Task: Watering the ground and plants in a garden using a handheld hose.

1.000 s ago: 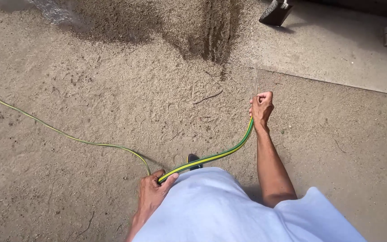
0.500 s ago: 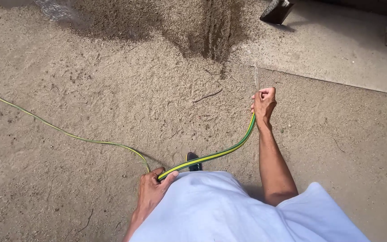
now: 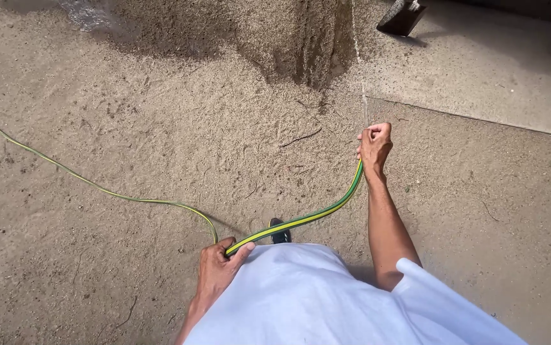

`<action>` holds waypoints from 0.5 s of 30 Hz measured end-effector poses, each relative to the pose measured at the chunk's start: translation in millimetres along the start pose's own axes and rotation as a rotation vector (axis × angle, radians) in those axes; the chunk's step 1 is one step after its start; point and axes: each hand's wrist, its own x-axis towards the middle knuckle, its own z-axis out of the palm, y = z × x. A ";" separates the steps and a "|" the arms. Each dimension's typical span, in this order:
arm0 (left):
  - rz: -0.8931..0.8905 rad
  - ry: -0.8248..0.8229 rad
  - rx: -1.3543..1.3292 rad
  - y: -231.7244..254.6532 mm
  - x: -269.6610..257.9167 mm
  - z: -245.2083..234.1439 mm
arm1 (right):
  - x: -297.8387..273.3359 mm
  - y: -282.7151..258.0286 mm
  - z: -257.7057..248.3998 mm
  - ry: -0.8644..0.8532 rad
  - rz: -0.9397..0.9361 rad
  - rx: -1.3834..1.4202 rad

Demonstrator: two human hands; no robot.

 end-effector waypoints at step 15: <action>-0.033 0.008 -0.072 10.1 -7.5 -13.6 | -38.2 60.3 21.7 -0.171 0.120 0.034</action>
